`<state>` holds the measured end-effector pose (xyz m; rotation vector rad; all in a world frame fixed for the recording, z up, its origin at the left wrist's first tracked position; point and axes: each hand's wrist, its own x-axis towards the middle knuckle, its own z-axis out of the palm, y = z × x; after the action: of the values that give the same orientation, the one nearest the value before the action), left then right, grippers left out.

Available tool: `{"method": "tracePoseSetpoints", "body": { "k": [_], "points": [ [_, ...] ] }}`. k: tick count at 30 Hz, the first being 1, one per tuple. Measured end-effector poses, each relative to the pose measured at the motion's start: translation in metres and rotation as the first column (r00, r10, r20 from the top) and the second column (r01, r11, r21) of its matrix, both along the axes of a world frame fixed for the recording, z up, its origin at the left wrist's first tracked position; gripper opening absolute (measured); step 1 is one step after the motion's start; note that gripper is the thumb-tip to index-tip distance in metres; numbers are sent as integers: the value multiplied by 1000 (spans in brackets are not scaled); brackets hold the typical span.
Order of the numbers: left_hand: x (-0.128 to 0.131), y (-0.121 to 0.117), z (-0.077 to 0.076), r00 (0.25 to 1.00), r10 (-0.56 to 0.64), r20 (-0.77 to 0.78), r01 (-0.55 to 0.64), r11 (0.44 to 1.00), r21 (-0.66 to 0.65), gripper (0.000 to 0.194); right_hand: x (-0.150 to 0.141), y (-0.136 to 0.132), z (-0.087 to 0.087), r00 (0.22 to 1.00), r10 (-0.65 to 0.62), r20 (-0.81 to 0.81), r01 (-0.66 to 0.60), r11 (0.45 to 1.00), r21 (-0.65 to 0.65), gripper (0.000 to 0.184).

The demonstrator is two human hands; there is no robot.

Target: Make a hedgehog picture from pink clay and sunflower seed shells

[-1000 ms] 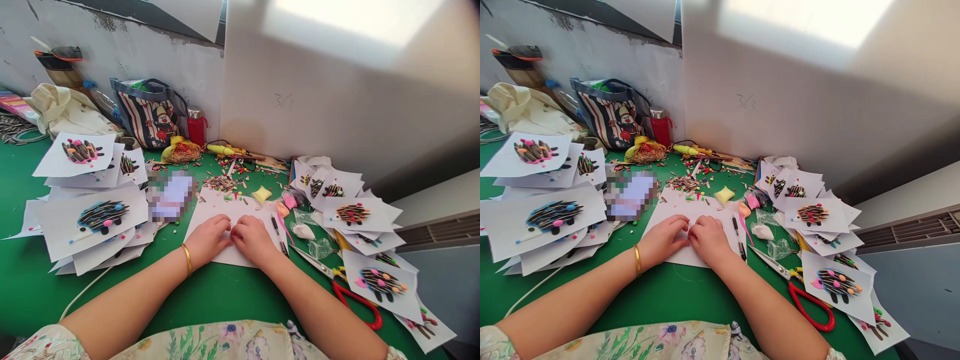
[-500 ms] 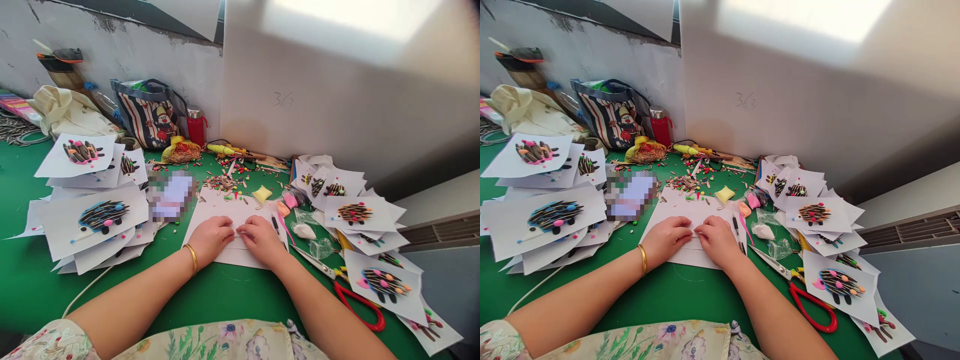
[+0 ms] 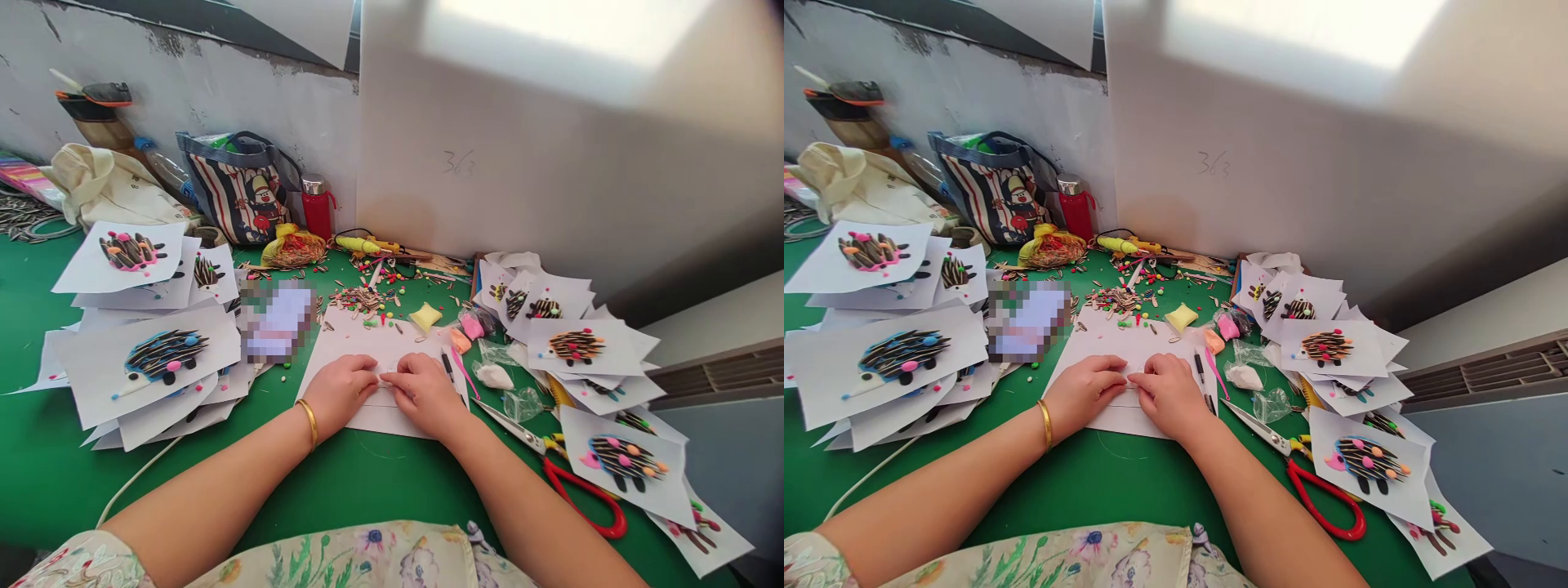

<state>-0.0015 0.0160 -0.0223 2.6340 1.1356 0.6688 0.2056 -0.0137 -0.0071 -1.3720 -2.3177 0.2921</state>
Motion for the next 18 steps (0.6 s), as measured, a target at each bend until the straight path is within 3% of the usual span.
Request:
{"method": "tracePoseSetpoints", "body": {
  "k": [7,18],
  "points": [
    [-3,-1,3,999,-21,39,22,999,-38,21,-1,-2,5,996,34,81,-33,999,-14,27],
    [-7,0,8,998,-14,65,23,989,-149,12,-6,-4,2,999,40,29,-39,999,-10,29]
  ]
}}
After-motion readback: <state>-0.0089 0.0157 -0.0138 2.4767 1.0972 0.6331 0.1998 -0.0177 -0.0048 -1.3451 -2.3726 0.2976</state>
